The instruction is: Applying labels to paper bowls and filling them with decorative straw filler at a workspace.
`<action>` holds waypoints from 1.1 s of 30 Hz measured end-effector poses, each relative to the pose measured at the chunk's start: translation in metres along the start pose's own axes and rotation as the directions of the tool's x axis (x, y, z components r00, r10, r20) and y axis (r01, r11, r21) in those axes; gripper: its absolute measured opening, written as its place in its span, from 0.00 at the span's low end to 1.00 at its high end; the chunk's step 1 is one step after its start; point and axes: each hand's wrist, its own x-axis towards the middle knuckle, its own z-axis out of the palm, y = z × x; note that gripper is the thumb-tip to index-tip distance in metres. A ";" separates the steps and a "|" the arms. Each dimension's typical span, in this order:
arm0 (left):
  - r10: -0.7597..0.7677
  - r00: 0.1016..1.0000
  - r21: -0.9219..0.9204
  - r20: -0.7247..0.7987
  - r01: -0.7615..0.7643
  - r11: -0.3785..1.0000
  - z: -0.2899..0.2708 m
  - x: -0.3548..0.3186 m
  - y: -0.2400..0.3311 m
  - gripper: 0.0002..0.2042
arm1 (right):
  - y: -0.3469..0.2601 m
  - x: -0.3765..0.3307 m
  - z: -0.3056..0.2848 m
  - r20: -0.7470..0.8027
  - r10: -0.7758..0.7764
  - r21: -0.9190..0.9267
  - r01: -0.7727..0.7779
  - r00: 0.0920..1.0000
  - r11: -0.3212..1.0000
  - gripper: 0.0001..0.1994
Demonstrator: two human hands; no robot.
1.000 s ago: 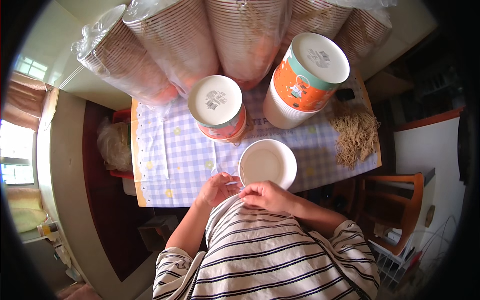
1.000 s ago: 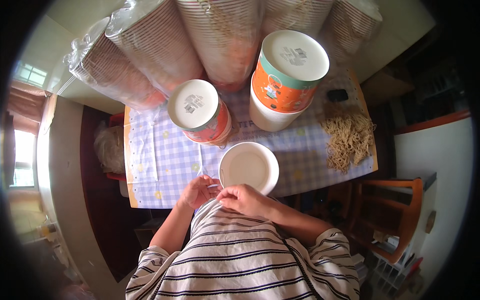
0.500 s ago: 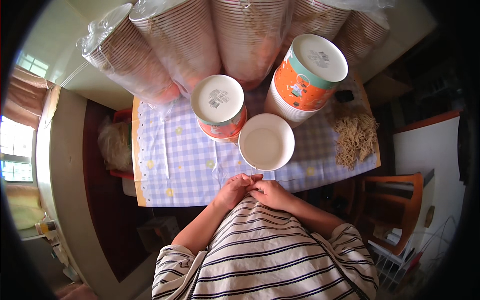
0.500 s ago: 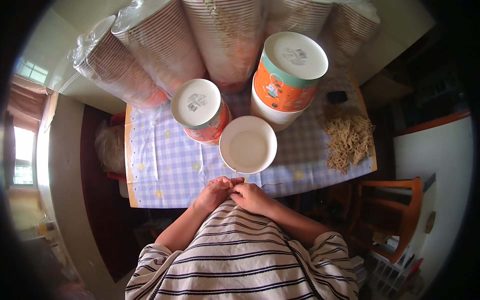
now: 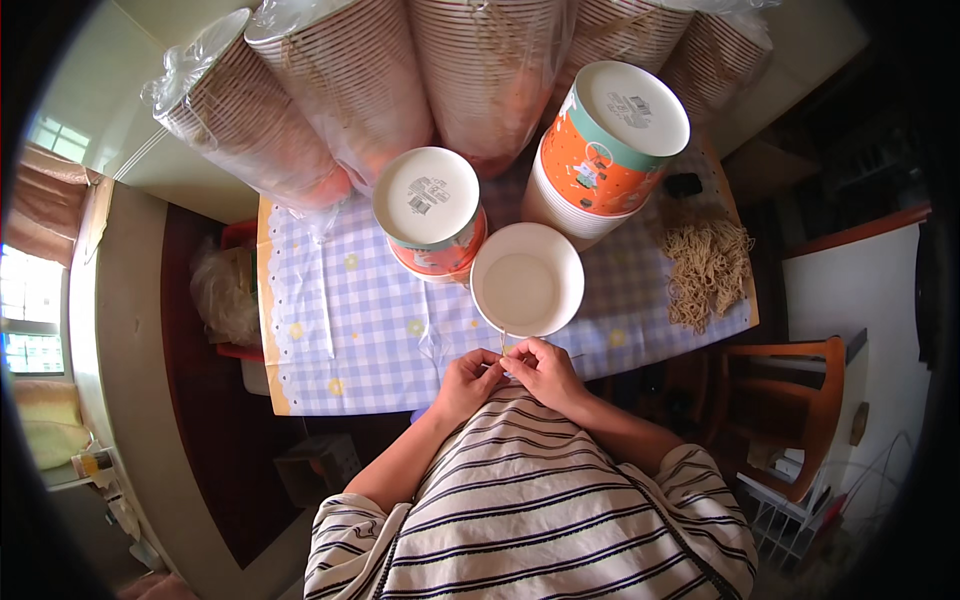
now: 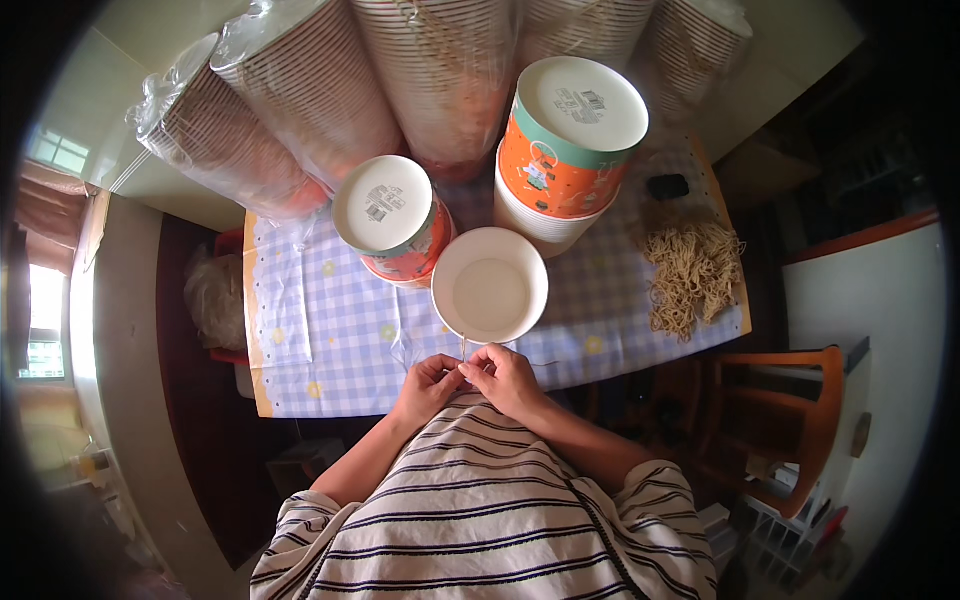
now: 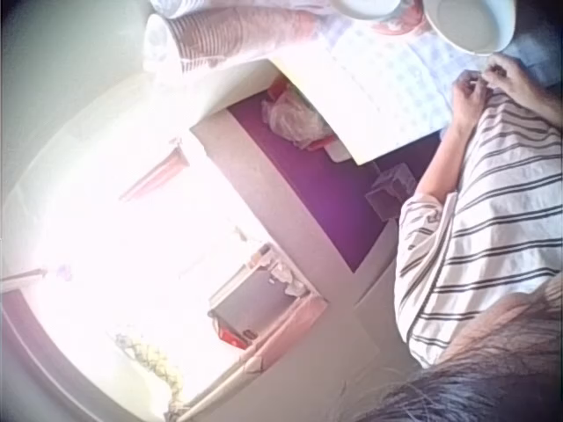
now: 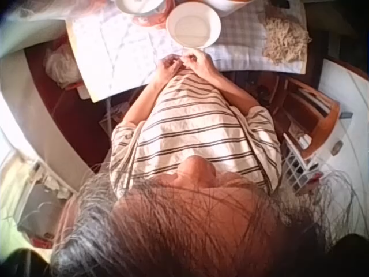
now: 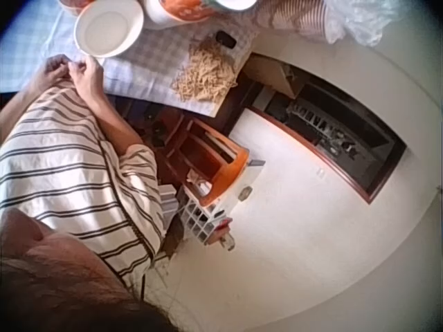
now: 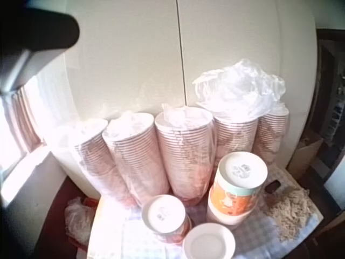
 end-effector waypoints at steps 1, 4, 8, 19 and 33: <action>-0.002 1.000 0.044 -0.011 0.003 0.999 0.001 -0.001 0.000 0.08 | 0.001 0.000 0.002 0.001 0.025 0.041 -0.025 1.000 0.999 0.09; 0.001 1.000 0.121 -0.028 0.002 0.993 0.000 -0.001 -0.004 0.09 | 0.013 0.002 0.004 -0.026 -0.028 0.032 0.029 0.999 0.999 0.08; 0.044 0.998 0.192 -0.035 -0.037 0.981 -0.001 -0.001 -0.005 0.09 | 0.014 0.002 0.003 -0.028 -0.050 -0.047 0.049 0.998 0.998 0.07; 0.507 0.862 0.676 -0.015 -0.365 0.641 0.007 -0.001 0.020 0.14 | 0.015 0.000 0.001 -0.001 -0.116 -0.059 0.116 0.993 0.992 0.07; 0.563 0.826 0.734 -0.035 -0.361 0.575 0.001 0.018 -0.007 0.08 | 0.028 0.005 0.007 -0.023 -0.245 -0.246 0.232 0.969 0.941 0.03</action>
